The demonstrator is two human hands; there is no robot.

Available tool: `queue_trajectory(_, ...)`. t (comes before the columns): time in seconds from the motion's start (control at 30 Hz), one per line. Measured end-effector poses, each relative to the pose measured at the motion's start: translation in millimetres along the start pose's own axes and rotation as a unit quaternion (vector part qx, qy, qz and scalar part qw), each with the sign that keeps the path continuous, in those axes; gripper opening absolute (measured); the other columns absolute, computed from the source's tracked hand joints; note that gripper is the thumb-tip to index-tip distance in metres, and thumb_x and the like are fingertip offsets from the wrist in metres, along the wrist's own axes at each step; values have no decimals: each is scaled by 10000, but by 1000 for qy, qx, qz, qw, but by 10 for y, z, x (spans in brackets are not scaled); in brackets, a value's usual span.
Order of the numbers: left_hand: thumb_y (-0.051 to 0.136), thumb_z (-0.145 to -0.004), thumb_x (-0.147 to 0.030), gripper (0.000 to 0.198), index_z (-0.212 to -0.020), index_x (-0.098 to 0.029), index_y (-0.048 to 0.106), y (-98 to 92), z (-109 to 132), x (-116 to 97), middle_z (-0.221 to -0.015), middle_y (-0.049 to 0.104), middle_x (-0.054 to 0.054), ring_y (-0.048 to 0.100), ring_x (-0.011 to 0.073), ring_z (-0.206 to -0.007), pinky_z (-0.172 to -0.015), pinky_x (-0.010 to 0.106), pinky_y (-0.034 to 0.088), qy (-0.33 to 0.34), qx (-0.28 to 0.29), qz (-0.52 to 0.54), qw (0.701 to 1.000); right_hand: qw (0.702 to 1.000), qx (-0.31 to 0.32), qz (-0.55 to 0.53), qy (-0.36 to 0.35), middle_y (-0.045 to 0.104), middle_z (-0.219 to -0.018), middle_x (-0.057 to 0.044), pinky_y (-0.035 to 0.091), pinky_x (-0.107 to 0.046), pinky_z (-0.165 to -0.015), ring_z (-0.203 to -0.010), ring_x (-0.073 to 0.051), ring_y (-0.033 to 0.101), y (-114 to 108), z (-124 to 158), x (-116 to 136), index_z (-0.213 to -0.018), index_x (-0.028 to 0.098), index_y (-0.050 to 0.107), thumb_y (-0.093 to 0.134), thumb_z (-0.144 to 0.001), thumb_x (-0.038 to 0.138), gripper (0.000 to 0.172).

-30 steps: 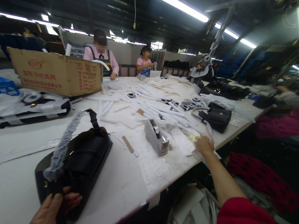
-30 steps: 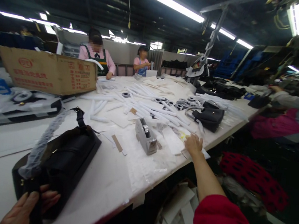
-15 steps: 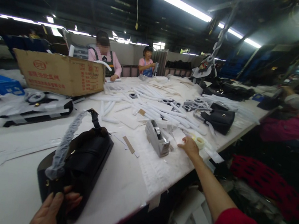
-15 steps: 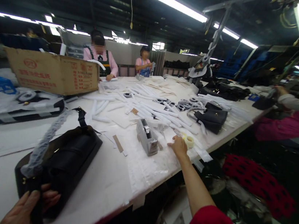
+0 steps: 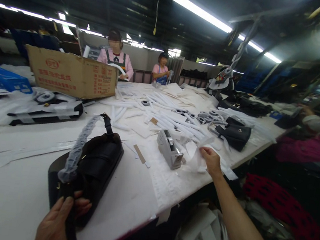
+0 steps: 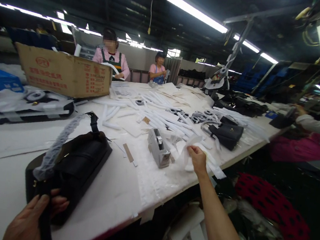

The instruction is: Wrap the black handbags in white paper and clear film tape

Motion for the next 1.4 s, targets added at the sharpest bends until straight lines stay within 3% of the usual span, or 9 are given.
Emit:
queue_trajectory(0.27,777,-619,-561,587,-989,-138,609,80,178,-116,-656,712,7,695,185,-619,-657,287,604,-19,32,49,998,961,203,-188,25,671,-781,8,490,-267,-621,-668,-151,607,872,745,826,-888,208,632,824,-609,485,438)
queue_trajectory(0.47,746,-688,-553,564,-1034,-138,586,25,302,-171,-710,712,16,681,166,-614,-600,267,559,5,71,44,996,918,389,62,-40,706,-922,-25,495,-293,-642,-681,-166,627,1694,1439,856,-1129,228,646,809,-590,357,578)
queue_trajectory(0.63,708,-751,-521,485,-1027,-147,568,-118,353,-99,-752,718,28,674,156,-636,-592,251,535,-5,95,35,995,917,333,175,-134,732,-910,-45,472,-319,-769,-790,-203,656,1682,1390,1008,-903,213,724,619,-784,376,227)
queue_trajectory(0.8,705,-755,-504,447,-989,-149,567,-143,370,-34,-750,710,25,663,148,-640,-602,248,525,-10,100,44,994,882,365,259,-146,706,-711,-38,400,-287,-635,-687,-192,624,1758,1447,1307,-720,214,695,516,-874,503,373)
queue_trajectory(0.93,707,-746,-513,451,-970,-147,570,-162,377,-27,-737,698,22,657,149,-639,-606,252,525,-13,98,41,994,839,399,342,-143,709,-782,-73,373,-290,-605,-737,-226,632,1927,1578,1212,-769,204,685,697,-738,579,376)
queue_trajectory(1.1,673,-778,-505,446,-1037,-164,546,-284,372,-8,-776,691,21,663,171,-663,-656,306,549,0,85,8,996,854,449,256,-69,695,-716,-21,416,-255,-572,-636,-182,636,1910,1502,885,-775,189,683,820,-550,200,263)
queue_trajectory(1.23,607,-840,-474,387,-1085,-176,575,-385,398,-66,-964,682,72,670,217,-868,-816,393,550,151,-2,-125,980,883,422,200,-46,719,-700,-20,497,-258,-620,-633,-166,673,1783,1339,835,-970,165,686,660,-710,161,261)
queue_trajectory(1.33,608,-865,-339,270,-1096,-199,605,-381,521,-205,-1083,650,83,620,232,-1037,-949,427,501,368,-67,-223,900,909,402,110,-11,757,-814,-67,563,-290,-667,-728,-191,721,1710,1270,889,-1122,148,641,590,-781,201,349)
queue_trajectory(1.4,587,-882,-227,212,-1092,-216,617,-299,636,-292,-1065,660,69,616,209,-1046,-953,388,498,462,-18,-246,852,916,399,18,27,765,-855,-76,592,-323,-694,-780,-211,735,1685,1278,933,-1129,164,634,605,-783,248,357)
Point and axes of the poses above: each hand's wrist, its own z-axis away from the middle knuckle, its own y-axis out of the palm, x = y × z, the point moved 2 cm from there along -z, towards the middle knuckle
